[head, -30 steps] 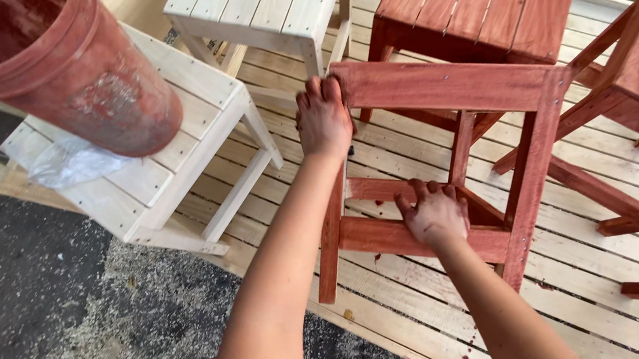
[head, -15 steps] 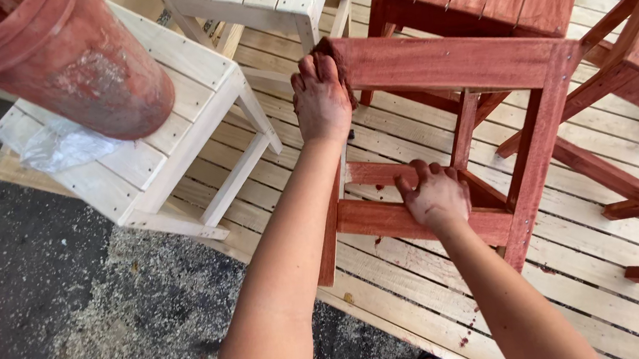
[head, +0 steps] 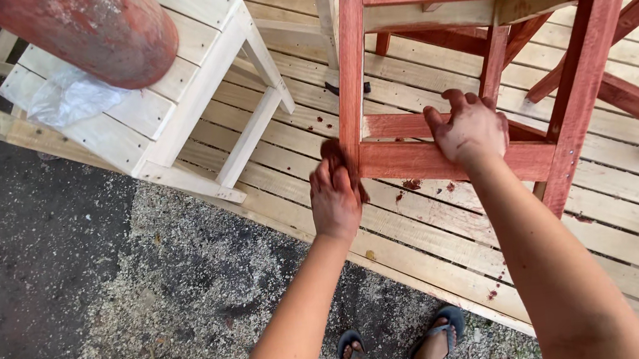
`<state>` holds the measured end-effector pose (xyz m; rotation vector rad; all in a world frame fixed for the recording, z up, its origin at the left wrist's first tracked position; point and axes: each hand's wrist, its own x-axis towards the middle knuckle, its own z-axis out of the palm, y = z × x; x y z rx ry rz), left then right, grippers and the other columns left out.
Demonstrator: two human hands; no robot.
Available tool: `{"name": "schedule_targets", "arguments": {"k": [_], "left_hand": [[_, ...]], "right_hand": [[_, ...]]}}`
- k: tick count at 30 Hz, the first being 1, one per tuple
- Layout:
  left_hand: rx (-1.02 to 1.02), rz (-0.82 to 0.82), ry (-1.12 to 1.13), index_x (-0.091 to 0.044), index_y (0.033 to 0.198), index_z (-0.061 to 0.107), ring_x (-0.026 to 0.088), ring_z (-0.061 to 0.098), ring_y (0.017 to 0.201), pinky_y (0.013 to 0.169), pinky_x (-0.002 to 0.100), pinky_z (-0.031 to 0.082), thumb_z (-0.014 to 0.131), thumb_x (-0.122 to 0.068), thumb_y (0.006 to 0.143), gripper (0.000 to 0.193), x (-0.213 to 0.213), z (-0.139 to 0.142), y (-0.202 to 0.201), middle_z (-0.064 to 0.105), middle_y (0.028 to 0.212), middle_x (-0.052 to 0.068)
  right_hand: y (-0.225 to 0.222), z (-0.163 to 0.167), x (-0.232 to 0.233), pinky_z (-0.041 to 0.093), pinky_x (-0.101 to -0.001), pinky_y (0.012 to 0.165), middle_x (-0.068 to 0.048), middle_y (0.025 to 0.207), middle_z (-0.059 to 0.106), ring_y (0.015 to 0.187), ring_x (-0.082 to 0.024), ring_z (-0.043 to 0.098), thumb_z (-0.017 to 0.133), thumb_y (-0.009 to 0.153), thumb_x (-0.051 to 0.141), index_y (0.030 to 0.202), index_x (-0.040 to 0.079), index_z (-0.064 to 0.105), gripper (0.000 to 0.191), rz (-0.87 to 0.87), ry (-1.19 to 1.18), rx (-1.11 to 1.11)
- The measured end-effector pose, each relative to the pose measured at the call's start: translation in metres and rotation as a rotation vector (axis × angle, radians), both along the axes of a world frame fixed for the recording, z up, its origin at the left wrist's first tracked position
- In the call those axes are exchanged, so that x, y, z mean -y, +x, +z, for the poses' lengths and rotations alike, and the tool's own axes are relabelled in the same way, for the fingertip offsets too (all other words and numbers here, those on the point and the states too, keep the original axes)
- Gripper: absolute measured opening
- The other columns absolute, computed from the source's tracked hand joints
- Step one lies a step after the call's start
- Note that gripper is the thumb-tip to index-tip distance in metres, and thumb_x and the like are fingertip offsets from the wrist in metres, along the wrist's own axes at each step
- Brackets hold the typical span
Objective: The person applies a reddish wood stain to unfinished wooden stools using a cloth pad, wiping the legs, rails and edges of each stool. They rotate and reposition the stools on a slatted wooden platform to reach different sides, working through the stools one at a time.
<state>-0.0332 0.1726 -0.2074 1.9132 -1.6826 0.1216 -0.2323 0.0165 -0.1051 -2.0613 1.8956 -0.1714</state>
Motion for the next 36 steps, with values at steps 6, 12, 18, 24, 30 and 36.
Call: {"name": "schedule_targets", "arguments": {"k": [6, 12, 18, 24, 30, 36], "left_hand": [[-0.044, -0.028, 0.148, 0.0, 0.108, 0.052, 0.047, 0.051, 0.118, 0.105, 0.057, 0.044, 0.066, -0.017, 0.093, 0.028, -0.075, -0.045, -0.003, 0.048, 0.135, 0.029], [-0.146, -0.033, 0.256, -0.002, 0.115, 0.051, 0.045, 0.054, 0.118, 0.105, 0.052, 0.046, 0.061, -0.02, 0.098, 0.027, -0.118, -0.025, -0.004, 0.052, 0.126, 0.021], [-0.736, -0.003, 0.019, -0.001, 0.125, 0.044, 0.039, 0.061, 0.108, 0.096, 0.048, 0.049, 0.056, -0.036, 0.104, 0.042, -0.117, 0.038, -0.037, 0.054, 0.121, 0.02], [-0.852, -0.267, 0.195, -0.005, 0.122, 0.056, 0.037, 0.062, 0.108, 0.09, 0.047, 0.051, 0.048, -0.046, 0.104, 0.046, -0.09, 0.067, -0.066, 0.065, 0.115, 0.018], [-0.438, 0.106, -0.098, -0.011, 0.112, 0.061, 0.029, 0.058, 0.108, 0.099, 0.043, 0.045, 0.041, -0.037, 0.109, 0.032, -0.038, 0.026, -0.012, 0.067, 0.108, 0.008], [-0.646, 0.161, -0.191, -0.009, 0.124, 0.06, 0.027, 0.05, 0.115, 0.105, 0.044, 0.038, 0.047, -0.033, 0.109, 0.031, 0.019, -0.026, 0.02, 0.064, 0.121, 0.008]], "right_hand": [[-0.002, -0.004, -0.001, 0.037, -0.0544, 0.108, -0.011, 0.136, 0.061, 0.136, -0.035, 0.045, 0.054, 0.096, 0.057, 0.137, 0.02, 0.06, 0.056, 0.014, -0.065, 0.056], [-0.011, -0.017, 0.0, 0.038, -0.0541, 0.11, -0.01, 0.128, 0.066, 0.129, -0.034, 0.052, 0.063, 0.097, 0.044, 0.13, 0.016, 0.066, 0.043, 0.147, -0.326, 0.194], [-0.028, -0.034, -0.072, 0.046, -0.0366, 0.092, -0.011, 0.104, 0.064, 0.097, -0.024, 0.056, 0.068, 0.105, 0.032, 0.114, 0.008, 0.068, 0.026, 0.189, -0.232, 0.508], [-0.014, -0.064, -0.197, 0.042, -0.0442, 0.11, -0.009, 0.142, 0.057, 0.132, -0.026, 0.053, 0.057, 0.095, 0.023, 0.141, 0.014, 0.053, 0.047, -0.095, 0.633, 1.576], [-0.012, -0.081, -0.179, 0.054, -0.0546, 0.099, -0.018, 0.137, 0.062, 0.125, -0.038, 0.061, 0.056, 0.096, 0.031, 0.144, 0.01, 0.046, 0.053, -0.636, 0.865, 1.851], [0.026, -0.104, -0.133, 0.054, -0.0505, 0.057, -0.015, 0.107, 0.067, 0.087, -0.037, 0.067, 0.053, 0.09, 0.023, 0.126, 0.01, 0.054, 0.038, -0.436, 0.846, 1.74]]}}
